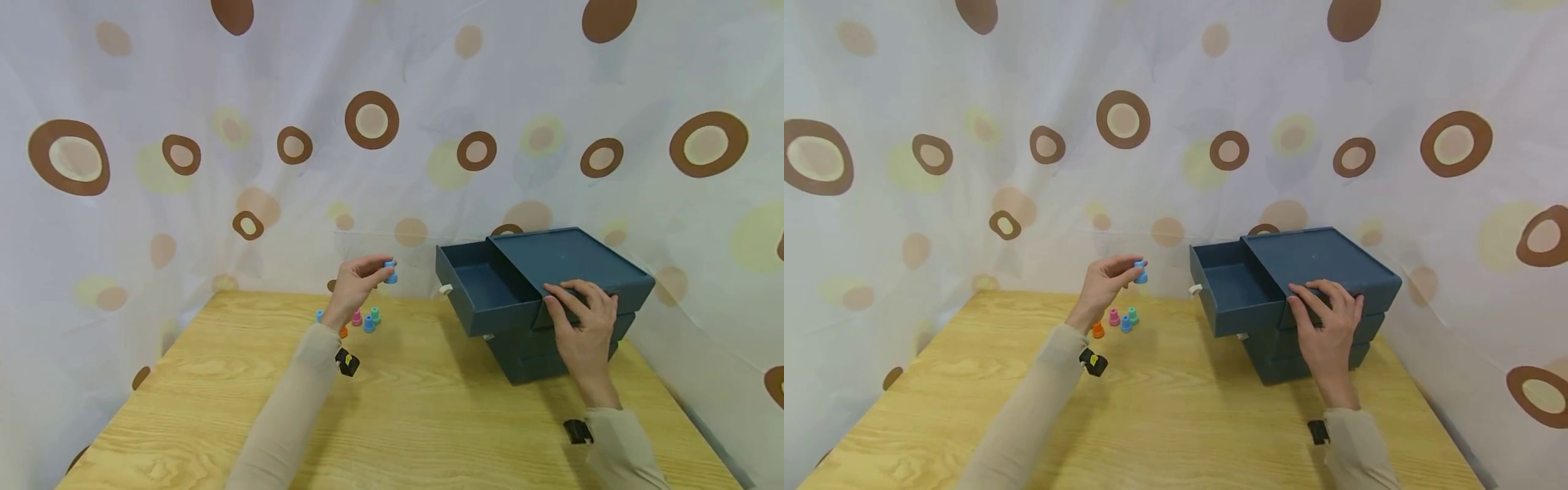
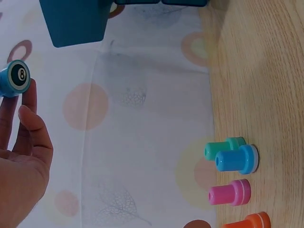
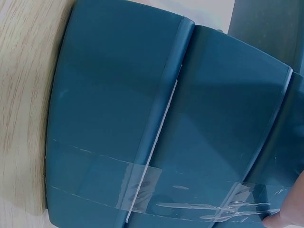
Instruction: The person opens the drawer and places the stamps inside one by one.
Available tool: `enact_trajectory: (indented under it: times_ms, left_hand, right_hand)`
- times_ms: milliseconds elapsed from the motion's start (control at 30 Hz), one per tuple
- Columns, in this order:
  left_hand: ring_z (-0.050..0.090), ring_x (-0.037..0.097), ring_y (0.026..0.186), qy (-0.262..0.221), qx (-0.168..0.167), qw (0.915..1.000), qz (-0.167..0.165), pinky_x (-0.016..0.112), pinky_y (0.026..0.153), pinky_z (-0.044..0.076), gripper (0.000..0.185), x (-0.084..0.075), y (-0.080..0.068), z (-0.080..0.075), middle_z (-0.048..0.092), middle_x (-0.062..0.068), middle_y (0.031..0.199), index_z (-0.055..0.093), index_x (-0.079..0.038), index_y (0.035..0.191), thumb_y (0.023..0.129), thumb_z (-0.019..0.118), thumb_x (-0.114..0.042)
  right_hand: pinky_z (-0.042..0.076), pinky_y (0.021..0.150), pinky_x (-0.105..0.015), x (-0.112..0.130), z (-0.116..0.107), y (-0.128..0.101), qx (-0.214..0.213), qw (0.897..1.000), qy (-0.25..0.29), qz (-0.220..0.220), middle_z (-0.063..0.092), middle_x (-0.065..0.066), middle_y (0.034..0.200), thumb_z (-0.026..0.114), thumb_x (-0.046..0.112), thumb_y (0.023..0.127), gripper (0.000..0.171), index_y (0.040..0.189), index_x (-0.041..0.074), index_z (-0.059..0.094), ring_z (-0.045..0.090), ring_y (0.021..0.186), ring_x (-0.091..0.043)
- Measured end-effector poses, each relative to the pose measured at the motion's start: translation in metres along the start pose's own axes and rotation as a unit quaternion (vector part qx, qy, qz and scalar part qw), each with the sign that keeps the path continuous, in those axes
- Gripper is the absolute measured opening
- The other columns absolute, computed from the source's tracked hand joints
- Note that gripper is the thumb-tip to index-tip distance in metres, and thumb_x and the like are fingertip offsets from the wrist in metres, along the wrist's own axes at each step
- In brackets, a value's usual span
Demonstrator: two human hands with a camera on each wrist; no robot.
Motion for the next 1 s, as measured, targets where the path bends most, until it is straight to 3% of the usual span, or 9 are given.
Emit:
enact_trajectory:
  times_ms: [167,367,867,1000]
  left_hand:
    - [0.062,0.011,0.099,0.005,0.000,1.0000,0.002,0.023,0.072,0.047,0.033,-0.006,0.005,0.005,0.071,0.008,0.118,0.070,-0.013,0.121,0.092,0.071,-0.027]
    - [0.062,0.009,0.090,0.006,-0.008,0.9999,0.011,0.022,0.068,0.047,0.033,-0.014,0.009,0.010,0.073,0.001,0.113,0.069,-0.010,0.121,0.092,0.071,-0.024]
    - [0.064,0.011,0.089,0.013,0.017,0.9992,0.035,0.029,0.078,0.054,0.027,-0.035,0.018,0.028,0.070,0.014,0.119,0.068,-0.008,0.121,0.096,0.065,-0.016]
    - [0.065,0.012,0.090,0.019,0.026,0.9986,0.041,0.040,0.082,0.055,0.027,-0.040,0.021,0.033,0.069,0.015,0.119,0.068,-0.010,0.122,0.096,0.065,-0.016]
  right_hand:
    - [-0.002,0.120,-0.056,0.000,-0.001,0.002,-0.003,1.000,0.000,0.000,0.063,-0.022,0.112,0.073,0.013,0.088,0.018,0.104,0.005,0.077,0.049,0.122,-0.026]
    - [-0.003,0.119,-0.057,-0.001,0.000,0.001,0.005,1.000,-0.003,0.004,0.062,-0.022,0.112,0.073,0.012,0.089,0.018,0.104,0.004,0.077,0.048,0.124,-0.024]
    - [-0.003,0.119,-0.058,0.000,0.002,0.000,0.010,1.000,-0.006,0.004,0.062,-0.023,0.113,0.072,0.011,0.089,0.018,0.105,0.004,0.077,0.048,0.123,-0.032]
    - [-0.002,0.119,-0.058,0.000,0.001,0.000,0.011,1.000,-0.006,0.004,0.062,-0.022,0.113,0.072,0.011,0.090,0.018,0.105,0.004,0.076,0.048,0.124,-0.029]
Point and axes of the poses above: each hand's wrist, its own y-axis towards the middle knuckle, its own z-axis out of the palm, x = y × z, the point moved 10 cm from there along y, towards the middle knuckle
